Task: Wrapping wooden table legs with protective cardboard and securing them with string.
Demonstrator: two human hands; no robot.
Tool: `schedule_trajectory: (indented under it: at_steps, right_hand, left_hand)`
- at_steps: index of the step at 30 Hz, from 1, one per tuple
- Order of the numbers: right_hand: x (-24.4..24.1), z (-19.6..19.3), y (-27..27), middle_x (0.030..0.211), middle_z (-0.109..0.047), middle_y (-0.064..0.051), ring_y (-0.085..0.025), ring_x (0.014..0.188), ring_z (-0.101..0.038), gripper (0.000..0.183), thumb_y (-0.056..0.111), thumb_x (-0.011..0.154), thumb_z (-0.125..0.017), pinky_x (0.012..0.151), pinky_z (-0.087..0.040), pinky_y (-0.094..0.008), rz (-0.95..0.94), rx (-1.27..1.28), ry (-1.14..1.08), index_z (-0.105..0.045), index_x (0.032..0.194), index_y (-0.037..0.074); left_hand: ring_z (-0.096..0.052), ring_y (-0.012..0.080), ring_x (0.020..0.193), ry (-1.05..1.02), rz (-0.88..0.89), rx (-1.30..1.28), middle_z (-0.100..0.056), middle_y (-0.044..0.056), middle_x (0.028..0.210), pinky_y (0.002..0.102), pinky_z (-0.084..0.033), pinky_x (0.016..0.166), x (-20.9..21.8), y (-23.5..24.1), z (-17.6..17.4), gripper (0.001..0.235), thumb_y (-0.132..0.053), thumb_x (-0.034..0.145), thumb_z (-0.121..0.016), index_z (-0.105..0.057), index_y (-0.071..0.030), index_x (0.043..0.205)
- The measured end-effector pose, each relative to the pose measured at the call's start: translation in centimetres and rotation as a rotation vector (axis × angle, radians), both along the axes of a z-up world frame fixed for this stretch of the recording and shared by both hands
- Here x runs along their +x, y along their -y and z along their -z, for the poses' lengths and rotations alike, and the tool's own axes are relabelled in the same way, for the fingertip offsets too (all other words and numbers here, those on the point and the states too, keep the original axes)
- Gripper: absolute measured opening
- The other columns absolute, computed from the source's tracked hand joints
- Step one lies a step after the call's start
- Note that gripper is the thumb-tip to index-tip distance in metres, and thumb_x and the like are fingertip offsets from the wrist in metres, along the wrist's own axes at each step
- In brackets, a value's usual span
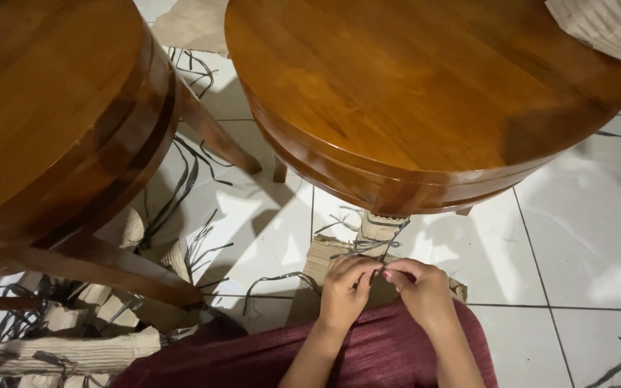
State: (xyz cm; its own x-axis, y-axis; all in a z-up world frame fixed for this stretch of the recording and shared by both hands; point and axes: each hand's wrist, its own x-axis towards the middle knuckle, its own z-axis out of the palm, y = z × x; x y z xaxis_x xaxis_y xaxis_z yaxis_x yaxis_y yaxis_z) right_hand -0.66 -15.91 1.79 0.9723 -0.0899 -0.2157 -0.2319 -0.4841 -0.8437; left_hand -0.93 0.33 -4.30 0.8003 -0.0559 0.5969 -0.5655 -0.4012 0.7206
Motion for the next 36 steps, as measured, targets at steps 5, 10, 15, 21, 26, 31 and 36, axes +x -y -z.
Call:
schedule_trajectory:
  at_steps: [5, 10, 15, 21, 26, 31, 36]
  right_hand:
    - [0.8, 1.3, -0.1, 0.084, -0.085, 0.003, -0.011, 0.085, -0.077, 0.015, 0.014, 0.091, -0.072, 0.09, -0.056, -0.027, -0.034, -0.049, -0.108, -0.085, 0.084, 0.013]
    - [1.4, 4.2, -0.6, 0.095, -0.084, -0.002, -0.013, 0.091, -0.077, 0.008, 0.008, 0.084, -0.077, 0.087, -0.058, -0.025, 0.121, -0.021, 0.053, -0.085, 0.086, 0.008]
    - [1.3, 1.6, -1.0, 0.103, -0.081, -0.007, -0.017, 0.088, -0.067, 0.023, 0.011, 0.09, -0.075, 0.085, -0.053, -0.029, 0.15, 0.217, -0.21, -0.082, 0.112, 0.006]
    - [1.2, 6.0, 0.5, 0.087, -0.07, -0.01, -0.019, 0.074, -0.058, 0.009, -0.006, 0.09, -0.07, 0.066, -0.049, -0.031, -0.058, 0.992, -0.3, -0.073, 0.095, 0.001]
    - [1.0, 4.8, -1.1, 0.084, -0.065, -0.008, -0.016, 0.068, -0.05, 0.01, 0.01, 0.09, -0.077, 0.061, -0.043, -0.028, 0.032, 0.796, -0.217, -0.072, 0.096, 0.002]
    - [0.5, 3.2, -1.3, 0.08, -0.067, -0.018, -0.023, 0.065, -0.056, 0.023, 0.01, 0.104, -0.061, 0.061, -0.051, -0.033, 0.256, 0.665, -0.256, -0.074, 0.102, -0.009]
    - [0.3, 3.8, -1.3, 0.081, -0.075, -0.02, -0.023, 0.059, -0.061, 0.029, 0.018, 0.104, -0.061, 0.055, -0.05, -0.031, 0.231, 0.492, -0.244, -0.075, 0.096, -0.007]
  left_hand:
    - [-0.072, 0.021, 0.096, 0.022, -0.019, 0.021, -0.077, 0.001, 0.1, 0.04, -0.052, 0.094, -0.3, -0.1, -0.4, 0.009, -0.009, 0.095, -0.071, -0.072, -0.014, 0.102]
    - [-0.07, 0.0245, 0.091, 0.046, 0.006, -0.011, -0.075, 0.005, 0.096, 0.042, -0.055, 0.09, -0.7, -0.1, -2.1, 0.004, -0.01, 0.1, -0.065, -0.069, -0.01, 0.098]
    - [-0.074, 0.0223, 0.094, 0.028, -0.024, -0.015, -0.076, 0.007, 0.102, 0.052, -0.048, 0.109, -1.2, 0.1, -0.5, 0.008, -0.001, 0.093, -0.07, -0.074, -0.008, 0.095]
    - [-0.074, 0.0198, 0.097, 0.034, -0.05, 0.054, -0.077, 0.006, 0.105, 0.057, -0.045, 0.114, -1.2, 0.1, 0.6, 0.023, 0.007, 0.08, -0.079, -0.074, -0.009, 0.094]
    - [-0.073, 0.0207, 0.091, 0.065, -0.048, 0.044, -0.075, 0.008, 0.101, 0.056, -0.046, 0.114, -1.1, 0.3, -0.1, 0.017, 0.007, 0.081, -0.078, -0.071, -0.007, 0.087]
    - [-0.074, 0.0203, 0.107, -0.074, -0.016, -0.054, -0.077, 0.002, 0.112, 0.056, -0.039, 0.117, -1.5, 0.2, 1.1, 0.012, -0.007, 0.091, -0.073, -0.074, -0.014, 0.1]
    - [-0.07, 0.0211, 0.105, -0.284, -0.083, -0.388, -0.076, 0.006, 0.109, 0.037, -0.057, 0.093, -1.5, 1.0, 1.6, 0.011, -0.016, 0.095, -0.067, -0.075, -0.011, 0.09]
